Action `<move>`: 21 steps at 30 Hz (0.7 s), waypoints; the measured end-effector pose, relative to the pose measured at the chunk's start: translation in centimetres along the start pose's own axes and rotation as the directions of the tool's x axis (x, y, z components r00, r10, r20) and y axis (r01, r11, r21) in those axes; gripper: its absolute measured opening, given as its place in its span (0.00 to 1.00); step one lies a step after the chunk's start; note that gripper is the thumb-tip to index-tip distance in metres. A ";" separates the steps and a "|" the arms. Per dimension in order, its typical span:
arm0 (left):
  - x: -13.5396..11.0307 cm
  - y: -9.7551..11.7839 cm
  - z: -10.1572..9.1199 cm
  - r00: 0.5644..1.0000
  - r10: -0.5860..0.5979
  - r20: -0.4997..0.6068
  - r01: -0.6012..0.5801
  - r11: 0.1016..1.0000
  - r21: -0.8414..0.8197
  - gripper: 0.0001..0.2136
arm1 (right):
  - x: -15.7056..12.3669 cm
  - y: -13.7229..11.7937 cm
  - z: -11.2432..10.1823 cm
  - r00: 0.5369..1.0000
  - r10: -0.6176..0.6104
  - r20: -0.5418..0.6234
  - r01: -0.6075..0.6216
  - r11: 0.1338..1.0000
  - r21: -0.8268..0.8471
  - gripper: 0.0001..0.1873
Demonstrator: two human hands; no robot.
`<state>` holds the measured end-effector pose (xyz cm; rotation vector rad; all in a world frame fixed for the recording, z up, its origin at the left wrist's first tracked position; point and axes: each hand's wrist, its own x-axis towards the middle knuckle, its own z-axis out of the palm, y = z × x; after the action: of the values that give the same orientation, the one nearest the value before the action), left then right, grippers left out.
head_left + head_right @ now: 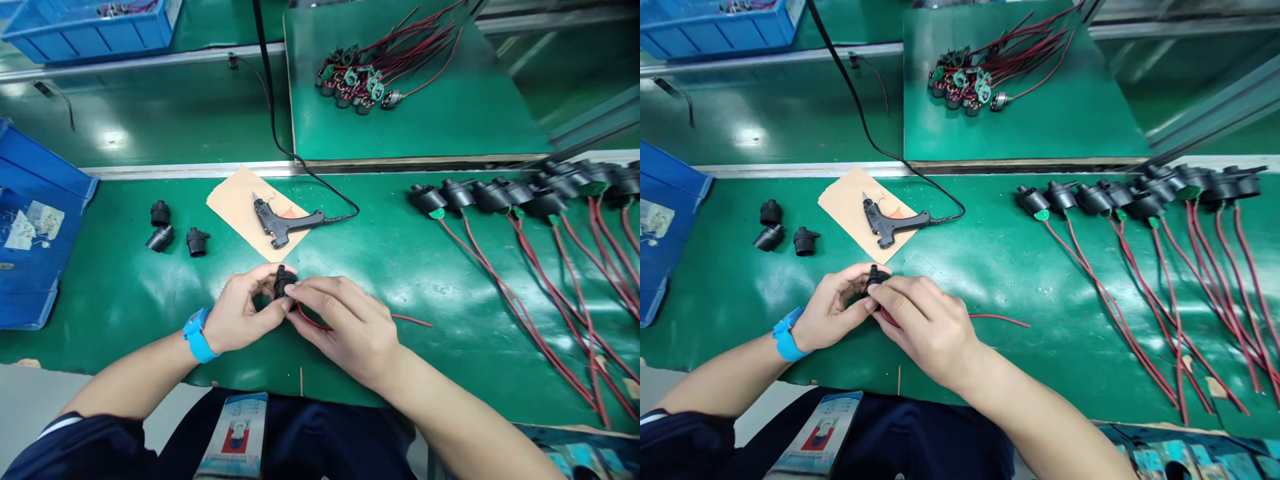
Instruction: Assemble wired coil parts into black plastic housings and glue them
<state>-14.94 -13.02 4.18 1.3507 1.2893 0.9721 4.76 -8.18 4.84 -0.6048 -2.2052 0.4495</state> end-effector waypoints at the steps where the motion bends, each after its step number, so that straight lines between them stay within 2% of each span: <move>1: 0.1 0.1 -0.2 1.000 -0.020 0.007 0.020 0.998 -0.054 0.18 | 0.1 0.1 -0.7 0.993 0.100 0.069 -0.108 0.987 0.120 0.24; 3: 0.3 0.3 -0.7 0.998 -0.053 0.034 0.059 0.982 -0.180 0.18 | 0.2 0.3 -2.3 0.921 0.274 0.278 -0.362 0.865 0.348 0.26; 5: 0.4 0.6 -1.0 0.994 -0.072 0.086 0.094 0.954 -0.284 0.19 | 0.2 0.5 -4.0 0.824 0.361 0.436 -0.546 0.709 0.445 0.17; 6: 0.4 0.7 -1.0 0.990 -0.076 0.120 0.111 0.940 -0.322 0.19 | 0.1 0.5 -4.6 0.793 0.381 0.476 -0.594 0.659 0.461 0.13; 8: 0.2 1.0 -0.9 0.978 -0.083 0.194 0.152 0.915 -0.373 0.20 | -0.2 0.5 -5.5 0.757 0.395 0.521 -0.642 0.600 0.477 0.16; 10: 0.0 1.3 -0.5 0.963 -0.095 0.254 0.194 0.896 -0.400 0.22 | -0.6 0.6 -5.8 0.750 0.371 0.548 -0.653 0.549 0.522 0.18; 13: 0.0 1.9 0.1 0.934 -0.090 0.345 0.236 0.882 -0.407 0.23 | -1.2 0.8 -5.9 0.768 0.336 0.544 -0.635 0.509 0.581 0.19; 15: 0.1 2.5 0.5 0.891 -0.075 0.447 0.265 0.886 -0.379 0.25 | -1.7 0.9 -5.9 0.783 0.348 0.514 -0.616 0.546 0.568 0.17; 19: -0.3 3.0 1.0 0.751 -0.098 0.653 0.308 0.927 -0.215 0.26 | -3.1 0.3 -6.8 0.827 0.399 0.396 -0.560 0.645 0.520 0.13; 21: 0.1 2.4 0.9 0.748 -0.155 0.645 0.298 0.947 -0.119 0.26 | -4.1 -0.1 -7.8 0.847 0.362 0.389 -0.527 0.667 0.526 0.15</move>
<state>-13.58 -12.85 6.40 1.1666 0.7749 0.4022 13.11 -9.55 7.32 -0.7461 -1.9294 1.5288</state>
